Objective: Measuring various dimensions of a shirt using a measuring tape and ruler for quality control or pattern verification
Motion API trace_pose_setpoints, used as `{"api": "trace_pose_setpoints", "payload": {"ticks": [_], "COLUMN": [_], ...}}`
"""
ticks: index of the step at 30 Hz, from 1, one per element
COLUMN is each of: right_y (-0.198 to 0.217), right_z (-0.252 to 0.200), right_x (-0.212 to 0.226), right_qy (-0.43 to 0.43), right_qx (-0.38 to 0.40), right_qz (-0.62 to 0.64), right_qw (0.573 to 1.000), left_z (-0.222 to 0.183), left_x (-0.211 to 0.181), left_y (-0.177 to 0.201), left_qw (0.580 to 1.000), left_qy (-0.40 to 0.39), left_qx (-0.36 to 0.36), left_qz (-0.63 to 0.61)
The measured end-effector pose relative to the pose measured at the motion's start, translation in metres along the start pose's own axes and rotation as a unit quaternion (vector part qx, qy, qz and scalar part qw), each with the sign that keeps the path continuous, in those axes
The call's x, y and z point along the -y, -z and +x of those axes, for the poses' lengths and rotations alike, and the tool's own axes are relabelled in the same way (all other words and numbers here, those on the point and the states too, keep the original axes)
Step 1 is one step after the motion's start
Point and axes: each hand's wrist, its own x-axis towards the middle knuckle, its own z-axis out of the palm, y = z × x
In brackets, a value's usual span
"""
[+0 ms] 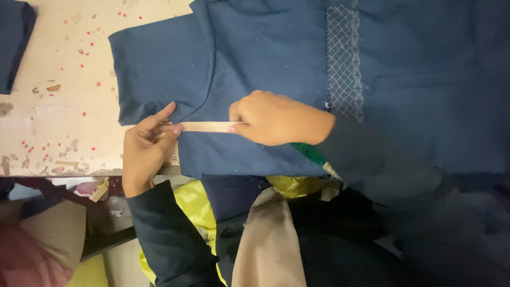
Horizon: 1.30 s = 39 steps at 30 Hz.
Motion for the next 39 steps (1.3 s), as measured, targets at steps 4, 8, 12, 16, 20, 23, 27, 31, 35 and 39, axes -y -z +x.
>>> {"api": "trace_pose_setpoints", "payload": {"ticks": [4, 8, 12, 16, 20, 23, 27, 31, 35, 39], "right_y": [0.017, 0.035, 0.031, 0.017, 0.005, 0.005, 0.002, 0.006, 0.011, 0.008], "right_z": [-0.034, -0.079, -0.110, -0.110, -0.104, -0.104, -0.100, -0.094, -0.095, -0.098], "right_x": [-0.037, -0.096, -0.147, -0.150, -0.159, -0.157, -0.168, -0.169, -0.160, -0.166], "right_qy": [0.026, -0.038, -0.140, -0.194, -0.176, -0.161, -0.128, -0.161, -0.193, -0.164], "right_qx": [-0.016, -0.031, -0.090, -0.126, -0.158, -0.166, -0.162, -0.135, -0.119, -0.127], "right_qz": [0.019, 0.027, 0.101, 0.120, 0.086, 0.084, 0.050, 0.034, 0.026, 0.049], "right_qw": [0.999, 0.998, 0.981, 0.966, 0.968, 0.969, 0.977, 0.977, 0.974, 0.977], "left_z": [0.003, 0.006, 0.000, 0.000, 0.000, -0.002, -0.003, -0.010, -0.040, -0.068], "left_x": [0.007, 0.007, -0.021, -0.020, -0.012, -0.020, -0.029, -0.030, -0.080, -0.126], "left_y": [0.003, 0.003, 0.002, -0.002, -0.004, -0.005, -0.007, -0.017, -0.080, -0.183], "left_qw": [1.000, 0.999, 0.996, 0.995, 0.994, 0.995, 0.994, 0.996, 0.929, 0.847], "left_qy": [-0.004, 0.036, 0.086, 0.095, 0.101, 0.096, 0.108, 0.040, -0.100, -0.336], "left_qx": [0.015, 0.011, 0.001, 0.000, -0.017, -0.017, -0.025, -0.026, -0.125, -0.016], "left_qz": [0.010, -0.023, 0.011, -0.013, -0.035, -0.032, -0.013, 0.082, 0.333, 0.412]}}
